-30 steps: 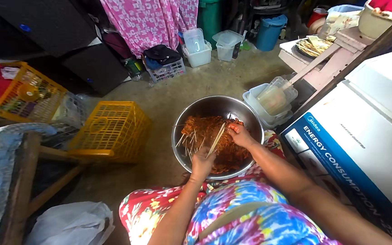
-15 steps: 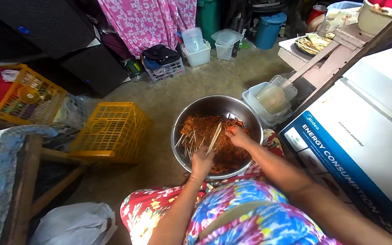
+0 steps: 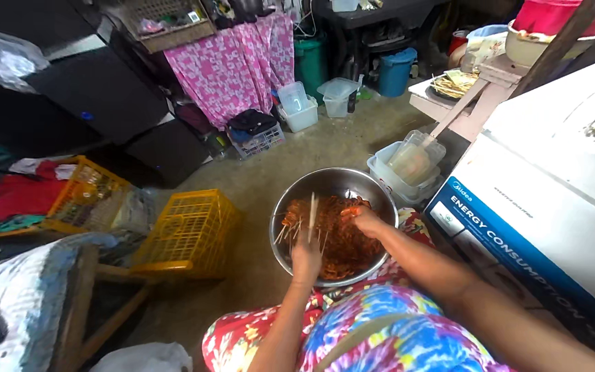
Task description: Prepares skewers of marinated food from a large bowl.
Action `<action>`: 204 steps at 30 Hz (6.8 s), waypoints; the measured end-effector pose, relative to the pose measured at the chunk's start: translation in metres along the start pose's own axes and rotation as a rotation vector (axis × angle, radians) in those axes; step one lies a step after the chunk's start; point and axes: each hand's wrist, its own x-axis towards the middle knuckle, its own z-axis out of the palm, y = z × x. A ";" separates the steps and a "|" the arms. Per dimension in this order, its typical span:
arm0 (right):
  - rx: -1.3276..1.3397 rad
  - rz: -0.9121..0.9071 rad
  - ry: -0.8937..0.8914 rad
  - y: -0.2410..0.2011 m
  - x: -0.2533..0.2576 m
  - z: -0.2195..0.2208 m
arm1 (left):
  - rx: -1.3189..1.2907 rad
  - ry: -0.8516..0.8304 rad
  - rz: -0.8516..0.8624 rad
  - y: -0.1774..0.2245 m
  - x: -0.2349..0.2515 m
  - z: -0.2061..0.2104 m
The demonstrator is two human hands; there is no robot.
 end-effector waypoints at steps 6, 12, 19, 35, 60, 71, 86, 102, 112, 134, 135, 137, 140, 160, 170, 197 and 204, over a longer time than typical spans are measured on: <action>0.343 0.039 0.049 -0.004 -0.004 -0.005 | -0.301 -0.220 0.017 -0.018 0.001 0.037; 0.497 -0.018 0.152 -0.003 0.007 -0.008 | -0.378 -0.182 -0.046 -0.026 0.004 0.038; 0.453 -0.039 0.156 -0.001 0.007 -0.008 | -0.400 -0.145 -0.042 -0.027 0.002 0.038; 0.363 -0.059 0.098 -0.005 0.001 -0.003 | -0.533 -0.118 -0.006 -0.028 -0.001 0.040; 0.398 0.130 0.026 -0.010 -0.007 0.005 | -0.425 -0.056 -0.043 -0.023 -0.005 0.036; 0.424 0.142 0.071 -0.009 -0.005 0.002 | -0.386 -0.064 -0.033 -0.024 -0.005 0.036; 0.318 0.093 -0.042 -0.008 -0.011 0.006 | -0.403 -0.066 -0.020 -0.024 -0.006 0.035; 0.607 0.033 0.160 -0.007 -0.001 -0.005 | -0.487 -0.041 -0.033 -0.022 -0.007 0.035; 0.433 0.019 0.154 -0.004 -0.001 0.002 | -0.424 -0.096 -0.007 -0.023 -0.006 0.034; 0.442 0.237 -0.079 -0.011 -0.016 0.021 | -0.463 -0.062 -0.044 -0.022 -0.004 0.034; 0.410 0.235 -0.095 -0.011 -0.016 0.022 | -0.470 -0.058 -0.048 -0.021 -0.004 0.034; 0.315 0.189 -0.129 -0.009 -0.015 0.019 | -0.491 -0.032 -0.051 -0.021 -0.005 0.034; 0.233 0.090 -0.133 -0.004 -0.009 0.007 | -0.524 0.047 -0.049 -0.025 -0.004 0.035; 0.525 0.012 0.185 -0.002 0.004 -0.002 | -0.483 -0.089 -0.035 -0.022 -0.005 0.033; 0.595 0.073 0.055 -0.011 -0.005 -0.003 | -0.512 -0.091 -0.014 -0.022 -0.006 0.033; 0.624 0.261 0.157 -0.014 -0.013 0.026 | -0.341 -0.014 0.012 -0.023 -0.010 0.037; 0.605 0.244 0.120 -0.013 -0.019 0.037 | -0.323 -0.019 -0.031 -0.021 -0.009 0.034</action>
